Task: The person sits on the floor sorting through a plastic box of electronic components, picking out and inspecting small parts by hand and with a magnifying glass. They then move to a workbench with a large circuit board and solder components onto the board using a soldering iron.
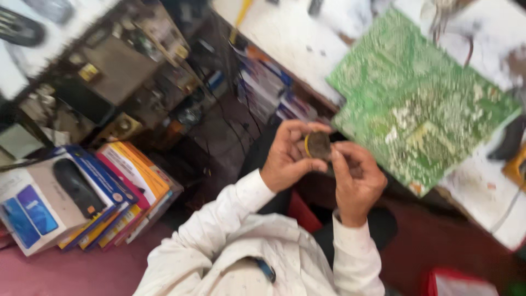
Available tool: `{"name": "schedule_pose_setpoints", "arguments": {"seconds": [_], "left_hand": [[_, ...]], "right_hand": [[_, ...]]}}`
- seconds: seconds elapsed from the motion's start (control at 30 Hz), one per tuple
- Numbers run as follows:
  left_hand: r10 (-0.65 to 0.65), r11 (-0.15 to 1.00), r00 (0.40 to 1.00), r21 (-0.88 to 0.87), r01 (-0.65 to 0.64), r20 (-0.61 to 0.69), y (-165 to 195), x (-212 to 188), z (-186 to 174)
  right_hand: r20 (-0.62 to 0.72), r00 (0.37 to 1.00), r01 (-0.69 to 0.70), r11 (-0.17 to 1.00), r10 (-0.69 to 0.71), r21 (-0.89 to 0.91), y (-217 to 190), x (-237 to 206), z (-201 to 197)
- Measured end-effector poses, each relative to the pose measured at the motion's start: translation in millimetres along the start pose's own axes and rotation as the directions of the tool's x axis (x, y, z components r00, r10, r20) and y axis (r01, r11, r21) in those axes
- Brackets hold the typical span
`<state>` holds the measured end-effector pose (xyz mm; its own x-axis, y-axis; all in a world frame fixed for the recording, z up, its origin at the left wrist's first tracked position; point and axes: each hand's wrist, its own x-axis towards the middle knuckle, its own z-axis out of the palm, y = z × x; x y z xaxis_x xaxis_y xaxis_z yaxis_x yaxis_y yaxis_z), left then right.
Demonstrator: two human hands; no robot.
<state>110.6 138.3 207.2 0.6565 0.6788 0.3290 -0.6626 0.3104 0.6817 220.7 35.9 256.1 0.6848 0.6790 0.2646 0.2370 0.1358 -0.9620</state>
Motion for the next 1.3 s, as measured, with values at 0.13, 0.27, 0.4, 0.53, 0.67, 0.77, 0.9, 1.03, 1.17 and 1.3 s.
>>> {"name": "schedule_pose_setpoints", "arguments": {"seconds": [0.13, 0.27, 0.4, 0.53, 0.67, 0.77, 0.9, 1.03, 1.17, 1.3], "left_hand": [[-0.051, 0.998, 0.999, -0.023, 0.051, 0.011, -19.2, -6.8, 0.9], [-0.107, 0.987, 0.994, -0.119, 0.109, 0.026, -37.6, -17.8, 2.5], [-0.119, 0.984, 0.992, -0.125, 0.123, 0.040, -47.2, -25.0, 8.6], [-0.134, 0.984, 0.989, -0.106, 0.141, 0.062, -49.4, -26.4, 12.0], [-0.156, 0.980, 0.985, -0.108, 0.164, 0.079, -49.4, -28.5, 12.5], [-0.162, 0.981, 0.981, -0.086, 0.171, 0.104, -48.8, -31.3, 12.6], [-0.166, 0.981, 0.976, -0.073, 0.177, 0.141, -48.8, -32.2, 13.2], [-0.128, 0.990, 0.981, -0.047, 0.136, 0.147, -49.1, -29.3, 11.9], [-0.167, 0.975, 0.975, -0.124, 0.186, 0.149, -48.1, -27.9, 9.8], [-0.181, 0.968, 0.972, -0.145, 0.203, 0.150, -48.1, -28.6, 10.0]], "right_hand": [[-0.038, 0.999, -0.017, 0.997, 0.014, -0.079, 4.2, -12.0, -16.1], [-0.047, 0.999, -0.021, 0.988, 0.014, -0.155, 5.9, -24.3, -32.2], [-0.070, 0.997, -0.049, 0.990, 0.040, -0.133, 3.6, -32.3, -40.6], [-0.076, 0.996, -0.059, 0.983, 0.046, -0.175, 4.0, -34.4, -43.3], [-0.068, 0.997, -0.050, 0.979, 0.037, -0.199, 5.5, -35.6, -44.6], [-0.047, 0.998, -0.041, 0.975, 0.032, -0.218, 5.1, -36.2, -43.8], [-0.059, 0.998, -0.050, 0.973, 0.037, -0.227, 0.9, -36.5, -39.4], [-0.095, 0.995, -0.049, 0.974, 0.028, -0.221, -6.3, -34.7, -35.6], [-0.021, 0.996, 0.076, 0.920, -0.091, -0.386, -12.4, -28.5, -33.4], [0.007, 0.994, 0.097, 0.874, -0.107, -0.477, -13.3, -23.0, -26.8]]}}
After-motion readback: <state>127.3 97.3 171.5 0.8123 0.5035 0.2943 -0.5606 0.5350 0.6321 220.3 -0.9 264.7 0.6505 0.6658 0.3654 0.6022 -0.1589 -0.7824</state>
